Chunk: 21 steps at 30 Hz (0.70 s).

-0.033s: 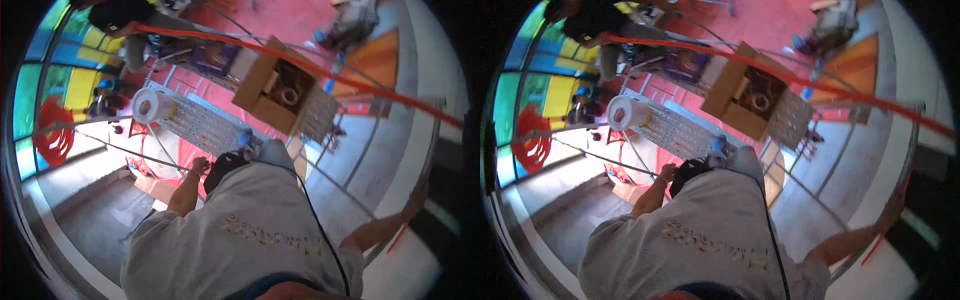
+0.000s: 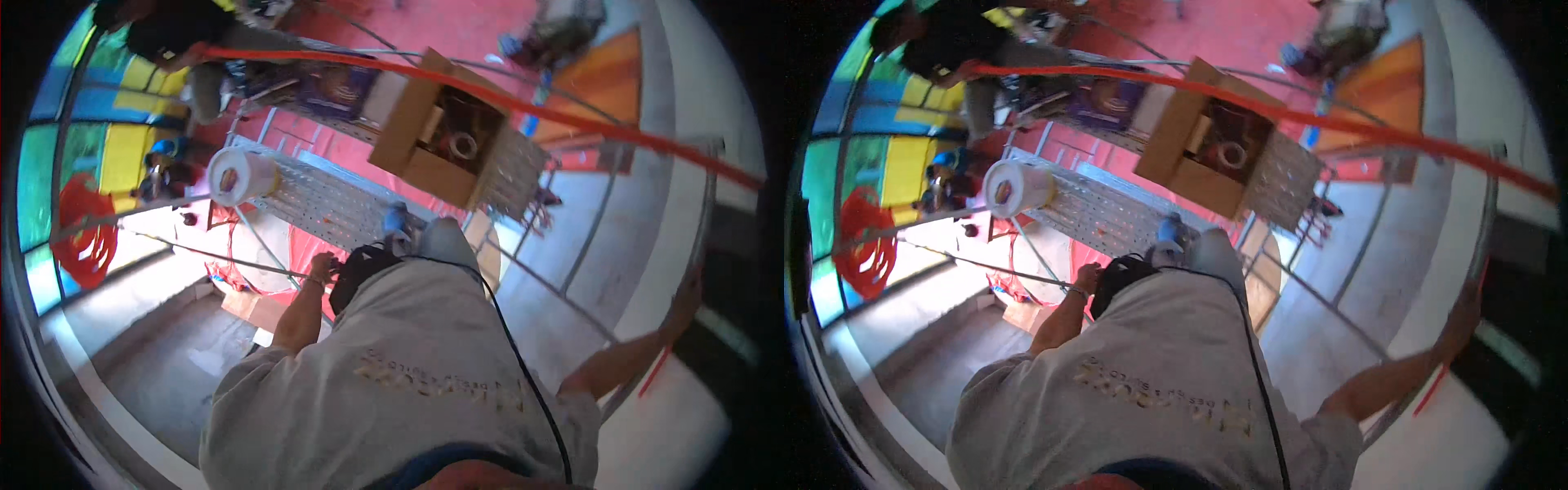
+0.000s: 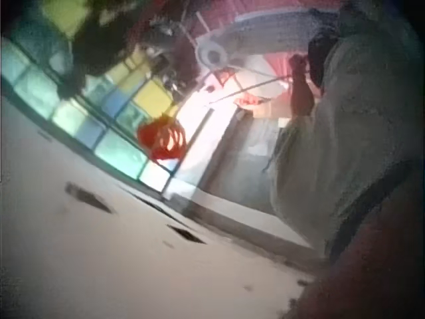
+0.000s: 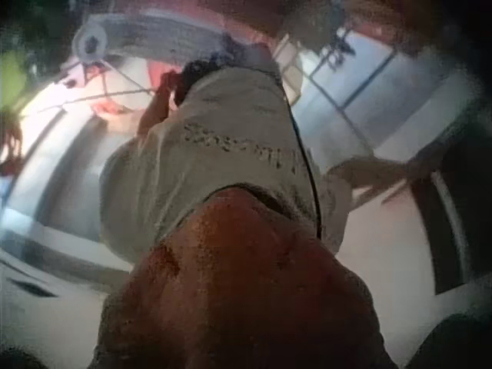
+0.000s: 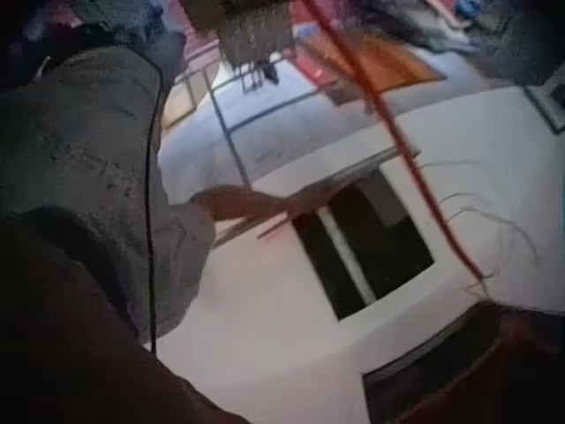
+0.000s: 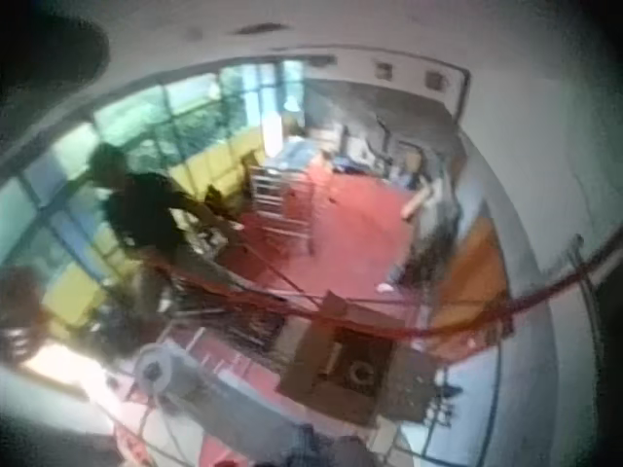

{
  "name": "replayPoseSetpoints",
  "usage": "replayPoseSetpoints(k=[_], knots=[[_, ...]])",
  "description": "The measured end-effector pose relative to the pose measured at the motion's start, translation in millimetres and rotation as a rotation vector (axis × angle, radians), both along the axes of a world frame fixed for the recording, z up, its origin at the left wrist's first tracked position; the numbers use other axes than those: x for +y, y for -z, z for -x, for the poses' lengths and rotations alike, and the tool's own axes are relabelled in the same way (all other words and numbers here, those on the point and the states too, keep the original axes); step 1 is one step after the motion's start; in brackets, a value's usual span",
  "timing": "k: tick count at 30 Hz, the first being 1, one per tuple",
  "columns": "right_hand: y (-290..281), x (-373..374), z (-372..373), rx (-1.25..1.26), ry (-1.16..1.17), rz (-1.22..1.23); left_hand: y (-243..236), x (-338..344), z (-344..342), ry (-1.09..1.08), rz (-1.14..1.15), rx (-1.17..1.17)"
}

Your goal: The person tapes electrical wires to an orange flexible conduit tube, feeds the conduit and wires upward toward the ceiling, and cuts and secures the conduit by hand.

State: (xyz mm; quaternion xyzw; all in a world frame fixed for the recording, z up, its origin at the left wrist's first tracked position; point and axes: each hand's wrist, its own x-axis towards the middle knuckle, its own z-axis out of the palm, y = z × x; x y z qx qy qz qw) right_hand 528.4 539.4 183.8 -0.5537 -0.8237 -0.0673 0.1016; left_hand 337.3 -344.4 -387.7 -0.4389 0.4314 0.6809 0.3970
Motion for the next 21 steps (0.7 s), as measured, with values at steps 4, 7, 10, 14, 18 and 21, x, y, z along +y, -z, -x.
replayPoseSetpoints(k=[4,7,10,14,18,21], knots=[[-0.3,-24.2,21.1,0.102,-0.009,0.141,9.7,10.0,24.4,0.436,0.228,0.352],[8.5,10.7,-24.6,-0.401,-0.114,-0.242,-23.5,59.3,54.2,0.392,0.190,0.332],[2.6,-19.2,7.8,-0.049,0.019,-0.006,-39.5,70.2,91.1,0.344,0.178,0.209],[7.3,-31.8,15.3,-0.234,0.012,-0.196,-54.9,81.1,119.4,0.354,0.171,0.253],[-4.8,-44.4,31.7,-0.123,0.106,-0.047,-65.0,82.7,129.4,0.349,0.174,0.240],[-2.3,-31.0,22.9,-0.143,0.107,-0.048,-71.2,79.6,121.1,0.353,0.176,0.227]])
